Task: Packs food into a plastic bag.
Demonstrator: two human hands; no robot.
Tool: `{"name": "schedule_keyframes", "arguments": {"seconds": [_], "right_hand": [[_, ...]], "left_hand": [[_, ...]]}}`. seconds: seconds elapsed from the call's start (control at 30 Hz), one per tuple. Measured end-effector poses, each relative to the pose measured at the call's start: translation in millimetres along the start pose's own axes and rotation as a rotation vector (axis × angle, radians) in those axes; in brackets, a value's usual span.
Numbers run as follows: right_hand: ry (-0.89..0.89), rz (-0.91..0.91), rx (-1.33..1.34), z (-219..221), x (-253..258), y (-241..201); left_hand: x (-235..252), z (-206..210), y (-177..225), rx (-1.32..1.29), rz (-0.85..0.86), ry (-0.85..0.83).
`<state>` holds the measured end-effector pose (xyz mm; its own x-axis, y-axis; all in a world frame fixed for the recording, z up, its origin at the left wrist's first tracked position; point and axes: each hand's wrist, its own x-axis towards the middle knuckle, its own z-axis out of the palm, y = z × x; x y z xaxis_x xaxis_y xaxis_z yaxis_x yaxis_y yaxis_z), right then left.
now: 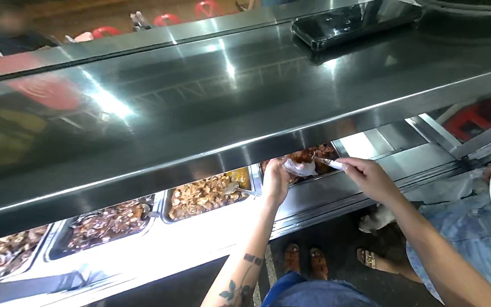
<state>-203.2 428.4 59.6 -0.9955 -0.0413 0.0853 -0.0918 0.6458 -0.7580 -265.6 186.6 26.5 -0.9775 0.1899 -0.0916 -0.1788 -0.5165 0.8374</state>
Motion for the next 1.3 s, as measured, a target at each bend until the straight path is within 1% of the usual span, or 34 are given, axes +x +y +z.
{"name": "schedule_keyframes", "arguments": {"seconds": [0.07, 0.17, 0.2, 0.27, 0.3, 0.37, 0.4, 0.43, 0.47, 0.57, 0.6, 0.63, 0.67, 0.73, 0.83, 0.93, 1.0, 1.07, 1.13, 1.2, 1.27, 1.3], "right_hand": [[0.001, -0.091, -0.249, 5, -5, -11], [0.195, -0.344, -0.598, 15, -10, -13], [0.237, -0.392, -0.638, 16, -10, -14], [0.245, -0.384, -0.562, 16, -10, -14], [0.226, -0.329, -0.455, 15, -10, -14], [0.145, -0.131, -0.214, 5, -4, -13], [0.103, -0.017, -0.131, -2, 1, -13], [0.066, 0.087, -0.105, -8, 7, -10], [0.02, 0.168, -0.152, -13, 14, -6], [-0.164, 0.352, -0.487, -10, 35, 10], [-0.207, 0.397, -0.546, -2, 40, 19], [-0.236, 0.425, -0.547, 5, 43, 27], [-0.263, 0.446, -0.495, 12, 46, 33], [-0.264, 0.447, -0.275, 29, 48, 48], [-0.169, 0.487, 0.035, 53, 43, 70], [-0.067, 0.543, 0.207, 50, 31, 83], [-0.025, 0.519, 0.328, 40, 22, 89], [0.006, 0.479, 0.428, 26, 16, 82], [0.022, 0.427, 0.469, 12, 14, 67], [0.052, 0.338, 0.513, 1, 14, 52], [0.06, 0.252, 0.481, -5, 14, 34], [0.049, 0.208, 0.4, -7, 14, 25]], "left_hand": [[0, 3, 2, 0.018, 0.035, -0.003], [1, 1, 1, 0.003, 0.046, -0.019], [1, 1, 1, -0.014, 0.047, -0.016], [1, -1, 0, -0.032, 0.038, -0.026], [1, -2, -1, -0.032, 0.036, -0.029], [2, -3, -1, -0.029, 0.044, -0.021], [2, -3, -1, -0.029, 0.046, -0.01], [1, -3, 1, -0.029, 0.045, 0.002], [0, -3, 3, -0.021, 0.047, 0.012], [-1, -5, 9, -0.007, 0.071, 0.037], [-1, -6, 10, -0.012, 0.075, 0.05], [-1, -7, 11, -0.024, 0.082, 0.065], [-1, -8, 12, -0.036, 0.091, 0.07], [-2, -10, 14, -0.045, 0.105, 0.066], [-4, -11, 16, -0.054, 0.098, 0.076], [-5, -13, 18, -0.045, 0.084, 0.099], [-5, -15, 16, -0.053, 0.077, 0.109], [-2, -15, 12, -0.061, 0.076, 0.126], [1, -14, 8, -0.073, 0.082, 0.143], [2, -11, 5, -0.083, 0.073, 0.133], [3, -6, 3, -0.084, 0.051, 0.138], [3, -4, 2, -0.075, 0.044, 0.125]]}}
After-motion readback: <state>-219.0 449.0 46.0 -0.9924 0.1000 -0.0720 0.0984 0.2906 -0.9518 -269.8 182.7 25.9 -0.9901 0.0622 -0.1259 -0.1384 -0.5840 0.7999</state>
